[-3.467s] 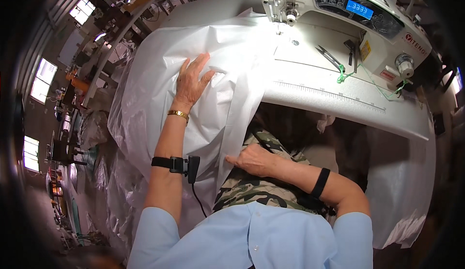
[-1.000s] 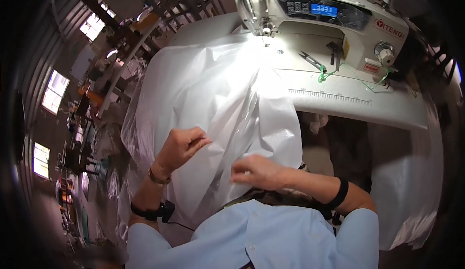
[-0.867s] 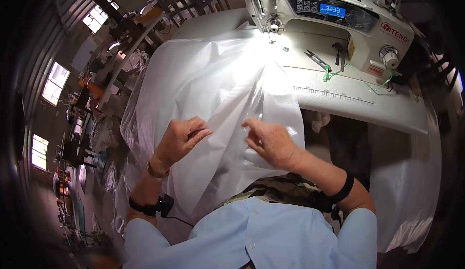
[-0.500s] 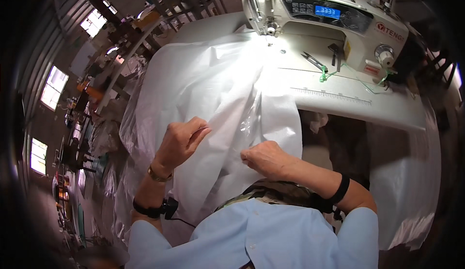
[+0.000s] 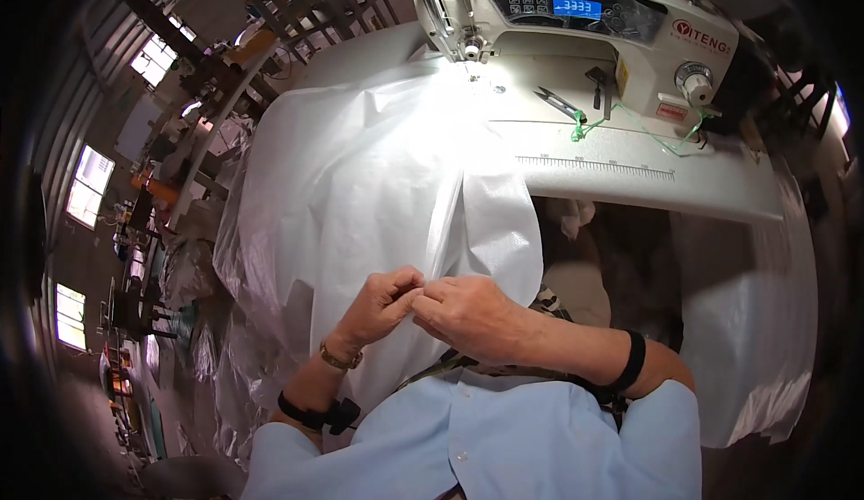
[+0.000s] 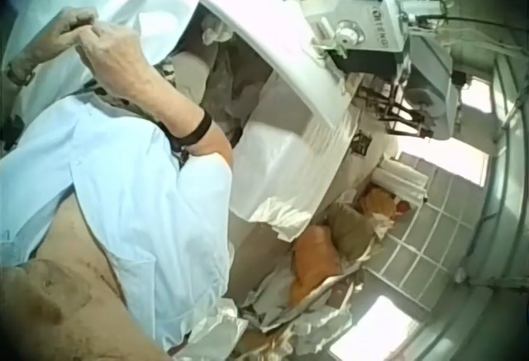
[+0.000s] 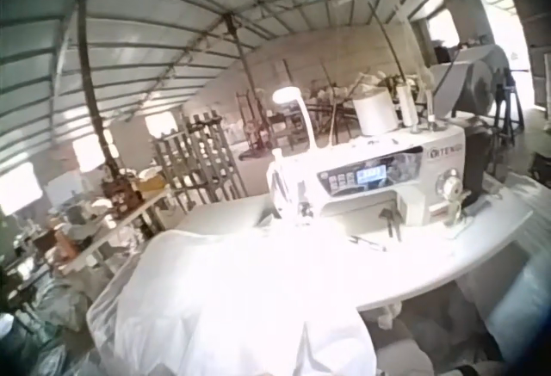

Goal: Manually aligning and sewing the edges of a large white plastic/polyethylene sheet using an industrial sewing machine.

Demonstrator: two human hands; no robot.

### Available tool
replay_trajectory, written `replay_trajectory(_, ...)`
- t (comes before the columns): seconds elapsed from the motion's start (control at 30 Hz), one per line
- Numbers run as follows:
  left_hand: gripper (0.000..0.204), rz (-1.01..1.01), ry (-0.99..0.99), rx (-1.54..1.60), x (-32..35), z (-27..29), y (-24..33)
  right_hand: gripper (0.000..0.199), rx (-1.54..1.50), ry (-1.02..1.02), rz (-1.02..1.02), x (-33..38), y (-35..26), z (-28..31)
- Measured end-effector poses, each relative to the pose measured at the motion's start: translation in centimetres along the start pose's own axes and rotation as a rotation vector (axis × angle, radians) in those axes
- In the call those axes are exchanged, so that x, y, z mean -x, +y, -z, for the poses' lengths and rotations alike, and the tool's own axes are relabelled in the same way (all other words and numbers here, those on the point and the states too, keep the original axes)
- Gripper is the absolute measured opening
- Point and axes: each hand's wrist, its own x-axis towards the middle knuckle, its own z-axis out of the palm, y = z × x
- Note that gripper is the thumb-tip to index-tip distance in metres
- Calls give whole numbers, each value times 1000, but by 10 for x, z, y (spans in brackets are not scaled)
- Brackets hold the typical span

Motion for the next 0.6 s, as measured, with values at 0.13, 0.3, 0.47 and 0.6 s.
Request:
replay_trajectory(0.13,9,-33,-6,107,0,-8,-14,10,89,-127,39,-1,5,-6)
replay_trajectory(0.3,9,-4,-43,206,0,-4,-22,6,154,-290,45,-6,5,-11)
replay_trajectory(0.47,12,48,35,377,2,-7,-25,9,336,-248,229,-9,-2,-10)
replay_trajectory(0.6,16,166,73,508,0,-10,-19,10,396,-387,227,-11,-8,-4)
